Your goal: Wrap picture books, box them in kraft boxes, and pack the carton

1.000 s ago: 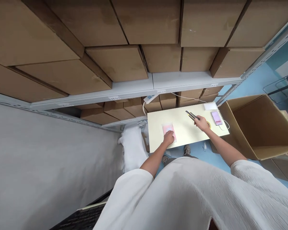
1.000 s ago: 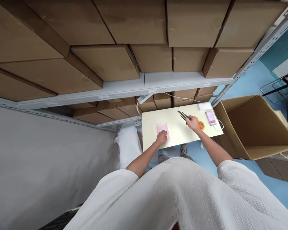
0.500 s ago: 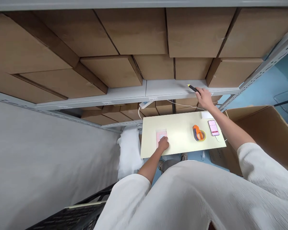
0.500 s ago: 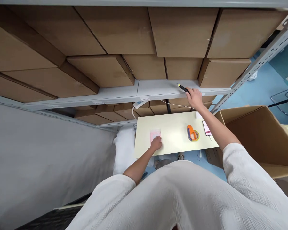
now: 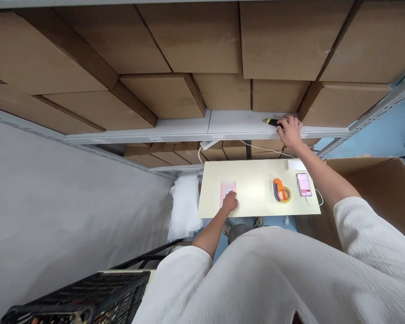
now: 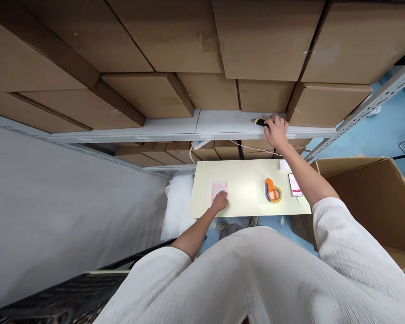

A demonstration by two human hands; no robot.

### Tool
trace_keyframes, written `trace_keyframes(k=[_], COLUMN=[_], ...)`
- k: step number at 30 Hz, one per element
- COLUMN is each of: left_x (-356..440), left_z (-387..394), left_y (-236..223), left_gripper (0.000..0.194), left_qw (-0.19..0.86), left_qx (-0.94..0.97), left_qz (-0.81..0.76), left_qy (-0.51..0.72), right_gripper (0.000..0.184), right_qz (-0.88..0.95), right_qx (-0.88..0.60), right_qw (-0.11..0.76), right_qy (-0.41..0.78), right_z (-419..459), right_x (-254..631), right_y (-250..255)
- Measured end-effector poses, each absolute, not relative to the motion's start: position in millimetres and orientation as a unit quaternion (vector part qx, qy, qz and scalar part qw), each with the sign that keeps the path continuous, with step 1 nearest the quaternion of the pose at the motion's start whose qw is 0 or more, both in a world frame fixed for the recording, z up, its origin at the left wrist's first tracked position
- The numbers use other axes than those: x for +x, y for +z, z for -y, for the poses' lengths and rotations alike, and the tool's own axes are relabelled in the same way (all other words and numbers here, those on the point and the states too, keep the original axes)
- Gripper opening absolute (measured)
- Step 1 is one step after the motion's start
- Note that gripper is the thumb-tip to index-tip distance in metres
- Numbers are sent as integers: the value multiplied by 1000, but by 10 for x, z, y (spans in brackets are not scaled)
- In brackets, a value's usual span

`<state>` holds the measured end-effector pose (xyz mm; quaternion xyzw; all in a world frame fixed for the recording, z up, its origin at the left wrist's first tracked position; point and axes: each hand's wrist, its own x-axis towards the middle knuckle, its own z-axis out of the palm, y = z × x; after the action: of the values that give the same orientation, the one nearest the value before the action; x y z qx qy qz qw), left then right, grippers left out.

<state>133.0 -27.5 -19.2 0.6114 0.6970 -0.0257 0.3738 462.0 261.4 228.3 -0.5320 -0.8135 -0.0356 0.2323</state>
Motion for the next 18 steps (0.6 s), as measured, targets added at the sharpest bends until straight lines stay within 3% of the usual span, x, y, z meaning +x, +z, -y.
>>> trace_keyframes(k=[5, 11, 15, 18], left_x=[1265, 991, 817, 733], left_z=[338, 436, 502, 552], left_y=[-185, -203, -240, -282], left_gripper=[55, 62, 59, 57], left_qw=[373, 382, 386, 386], left_qx=[613, 590, 607, 605], left_qz=[-697, -711, -694, -695], left_qy=[14, 29, 36, 43], right_gripper=[38, 31, 29, 34], right_qz=[844, 783, 654, 564], right_qx=[-482, -480, -580, -648], right_qw=[229, 225, 128, 60], right_qy=[51, 324, 469, 509], right_z=[-2099, -1124, -511, -200], right_x=[4216, 3482, 3024, 2797], right_y=[1916, 714, 72, -174])
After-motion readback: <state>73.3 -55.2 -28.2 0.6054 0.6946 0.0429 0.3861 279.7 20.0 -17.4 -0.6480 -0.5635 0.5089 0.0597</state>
